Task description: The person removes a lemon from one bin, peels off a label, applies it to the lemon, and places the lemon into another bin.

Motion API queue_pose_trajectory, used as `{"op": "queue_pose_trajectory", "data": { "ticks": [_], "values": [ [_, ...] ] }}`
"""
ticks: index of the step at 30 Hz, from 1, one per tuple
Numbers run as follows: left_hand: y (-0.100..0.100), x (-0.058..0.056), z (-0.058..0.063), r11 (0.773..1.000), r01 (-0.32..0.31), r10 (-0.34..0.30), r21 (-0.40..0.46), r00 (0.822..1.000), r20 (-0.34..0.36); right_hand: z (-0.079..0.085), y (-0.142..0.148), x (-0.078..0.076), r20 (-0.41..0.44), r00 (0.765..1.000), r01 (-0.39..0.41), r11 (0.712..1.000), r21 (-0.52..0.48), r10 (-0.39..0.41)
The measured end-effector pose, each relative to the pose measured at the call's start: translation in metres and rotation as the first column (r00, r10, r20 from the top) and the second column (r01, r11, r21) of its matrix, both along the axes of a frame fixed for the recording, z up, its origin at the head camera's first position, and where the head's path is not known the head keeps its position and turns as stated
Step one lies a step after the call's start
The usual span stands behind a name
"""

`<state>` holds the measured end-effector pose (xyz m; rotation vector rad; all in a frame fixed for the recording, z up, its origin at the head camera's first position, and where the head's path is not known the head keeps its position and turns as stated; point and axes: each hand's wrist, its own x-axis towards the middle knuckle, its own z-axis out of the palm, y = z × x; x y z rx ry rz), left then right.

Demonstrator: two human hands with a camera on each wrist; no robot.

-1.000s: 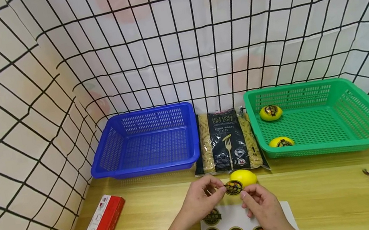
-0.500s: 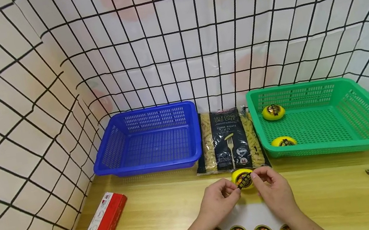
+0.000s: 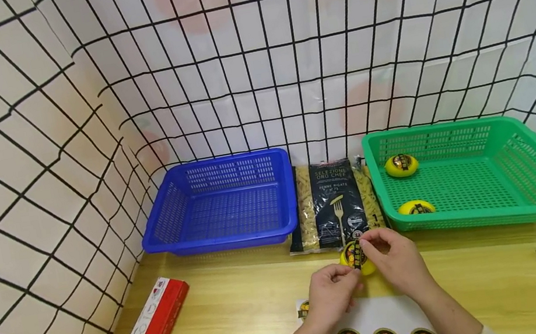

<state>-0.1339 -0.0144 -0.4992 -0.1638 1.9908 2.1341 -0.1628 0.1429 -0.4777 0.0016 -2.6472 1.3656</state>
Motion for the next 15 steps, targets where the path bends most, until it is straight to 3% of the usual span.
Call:
{"op": "queue_pose_trajectory", "data": {
  "ticks": [9, 15],
  "values": [
    [0.0064, 0.0007, 0.0, 1.0, -0.003, 0.003, 0.003, 0.998, 0.065, -0.0011, 0.0012, -0.003, 0.019, 1.0, -0.017, 1.0, 0.007, 0.017],
    [0.009, 0.0018, -0.0031, 0.999, -0.001, -0.001, 0.036, 0.998, 0.057, -0.0024, 0.0028, -0.0045, 0.038, 0.999, -0.017, 1.0, 0.001, 0.017]
  ]
}}
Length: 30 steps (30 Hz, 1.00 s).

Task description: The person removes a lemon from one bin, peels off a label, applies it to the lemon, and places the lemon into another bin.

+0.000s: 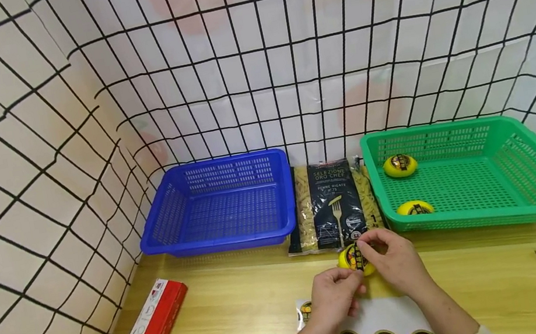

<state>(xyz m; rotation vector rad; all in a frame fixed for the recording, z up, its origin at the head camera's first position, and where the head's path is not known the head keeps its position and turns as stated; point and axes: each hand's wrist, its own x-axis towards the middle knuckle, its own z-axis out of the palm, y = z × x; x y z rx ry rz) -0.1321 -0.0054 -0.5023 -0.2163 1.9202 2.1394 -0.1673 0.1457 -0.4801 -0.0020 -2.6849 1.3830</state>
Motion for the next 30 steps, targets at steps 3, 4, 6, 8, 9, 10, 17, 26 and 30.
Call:
{"op": "queue_pose_trajectory", "data": {
  "ticks": [3, 4, 6, 8, 9, 10, 17, 26, 30],
  "values": [
    [0.001, 0.0, -0.0027, 1.0, -0.005, 0.005, -0.002, 1.0, -0.027, -0.0005, 0.0007, -0.0006, -0.006, 1.0, -0.001, 1.0, 0.003, 0.001],
    [0.0013, -0.0001, -0.0036, 1.0, -0.006, 0.006, -0.003, 0.999, -0.039, -0.0007, 0.0009, -0.0008, -0.008, 1.0, -0.002, 1.0, 0.004, 0.002],
    [0.0019, -0.0001, -0.0052, 1.0, -0.01, 0.009, -0.017, 0.998, -0.056, -0.0009, 0.0013, -0.0012, -0.01, 1.0, -0.004, 1.0, 0.003, 0.004],
    [0.0026, -0.0002, -0.0067, 1.0, -0.012, 0.011, -0.025, 0.998, -0.064, -0.0014, 0.0016, -0.0017, -0.006, 1.0, -0.005, 1.0, 0.002, 0.005],
    [0.003, -0.0003, -0.0074, 0.999, -0.014, 0.012, -0.029, 0.998, -0.065, -0.0016, 0.0016, -0.0017, -0.004, 1.0, -0.006, 1.0, 0.001, 0.006],
    [0.0034, -0.0004, -0.008, 0.999, -0.014, 0.012, -0.03, 0.998, -0.064, -0.0018, 0.0016, -0.0017, -0.002, 1.0, -0.005, 1.0, 0.001, 0.005],
    [0.0049, 0.0, -0.0092, 0.998, 0.0, -0.004, -0.058, 0.998, -0.068, -0.0022, 0.0007, -0.001, 0.011, 1.0, -0.012, 1.0, -0.002, 0.012],
    [0.0044, 0.0014, -0.0077, 0.997, -0.002, -0.002, -0.08, 0.998, -0.055, -0.0048, 0.0007, -0.0011, 0.015, 1.0, -0.007, 1.0, 0.02, 0.007],
    [0.0041, 0.0002, -0.0083, 0.996, -0.008, 0.005, -0.088, 0.999, -0.034, -0.0061, 0.0004, -0.0018, -0.003, 1.0, 0.002, 0.999, 0.034, -0.002]
  ]
}}
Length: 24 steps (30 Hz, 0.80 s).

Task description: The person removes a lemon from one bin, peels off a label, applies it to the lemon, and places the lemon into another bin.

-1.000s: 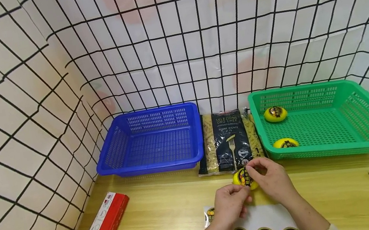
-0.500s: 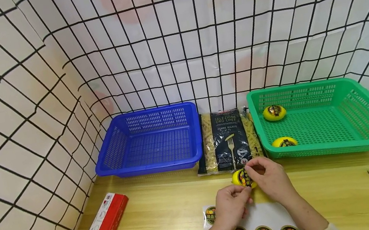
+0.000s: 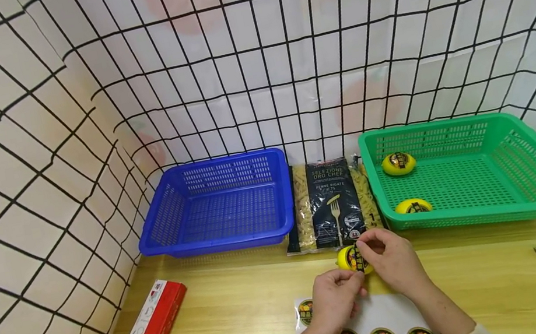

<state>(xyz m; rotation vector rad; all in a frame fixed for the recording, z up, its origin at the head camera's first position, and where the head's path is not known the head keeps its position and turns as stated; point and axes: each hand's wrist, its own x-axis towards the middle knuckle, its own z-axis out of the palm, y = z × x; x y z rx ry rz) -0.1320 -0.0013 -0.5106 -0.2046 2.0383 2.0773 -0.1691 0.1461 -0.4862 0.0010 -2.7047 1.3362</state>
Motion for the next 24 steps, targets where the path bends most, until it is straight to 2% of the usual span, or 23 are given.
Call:
{"op": "queue_pose_trajectory", "data": {
  "ticks": [6, 13, 24],
  "values": [
    [-0.0017, -0.0008, -0.0016, 1.0, -0.001, 0.001, 0.028, 1.0, 0.014, 0.0009, 0.001, 0.0009, -0.011, 1.0, 0.0, 1.0, 0.0, 0.0],
    [-0.0035, -0.0024, -0.0017, 1.0, 0.006, -0.006, 0.014, 1.0, 0.025, 0.0024, 0.0019, 0.0008, 0.002, 1.0, -0.003, 1.0, -0.001, 0.003],
    [-0.0055, -0.0021, -0.0005, 1.0, 0.018, -0.019, 0.009, 0.999, 0.031, 0.0054, 0.0031, 0.0016, 0.072, 0.996, -0.045, 0.999, -0.021, 0.046]
  ]
}}
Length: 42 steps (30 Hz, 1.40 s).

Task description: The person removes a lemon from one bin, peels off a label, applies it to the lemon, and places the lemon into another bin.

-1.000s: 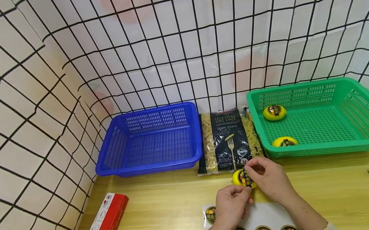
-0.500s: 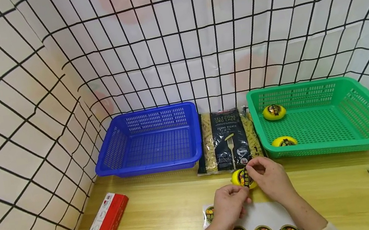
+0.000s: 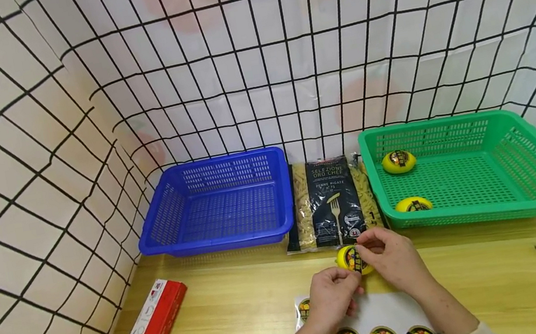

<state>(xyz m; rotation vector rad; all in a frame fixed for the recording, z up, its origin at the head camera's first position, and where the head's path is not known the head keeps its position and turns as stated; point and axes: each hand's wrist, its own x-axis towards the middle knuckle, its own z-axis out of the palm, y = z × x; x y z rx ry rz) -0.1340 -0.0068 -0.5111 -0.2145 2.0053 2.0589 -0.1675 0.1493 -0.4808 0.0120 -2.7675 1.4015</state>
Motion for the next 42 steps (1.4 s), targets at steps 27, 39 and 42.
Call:
{"op": "queue_pose_trajectory", "data": {
  "ticks": [27, 39, 42],
  "values": [
    [-0.007, 0.001, -0.003, 0.998, 0.026, -0.027, 0.058, 0.999, 0.017, -0.001, 0.009, 0.0, 0.184, 0.965, -0.191, 0.982, -0.005, 0.188],
    [-0.008, 0.0, 0.0, 0.991, -0.012, 0.027, 0.131, 0.993, -0.112, 0.001, 0.011, -0.001, 0.133, 0.966, -0.203, 0.971, -0.127, 0.22],
    [-0.01, 0.0, 0.004, 0.986, -0.018, 0.043, 0.166, 0.988, -0.148, 0.003, 0.01, -0.002, 0.145, 0.963, -0.194, 0.958, -0.21, 0.226]
  ]
}}
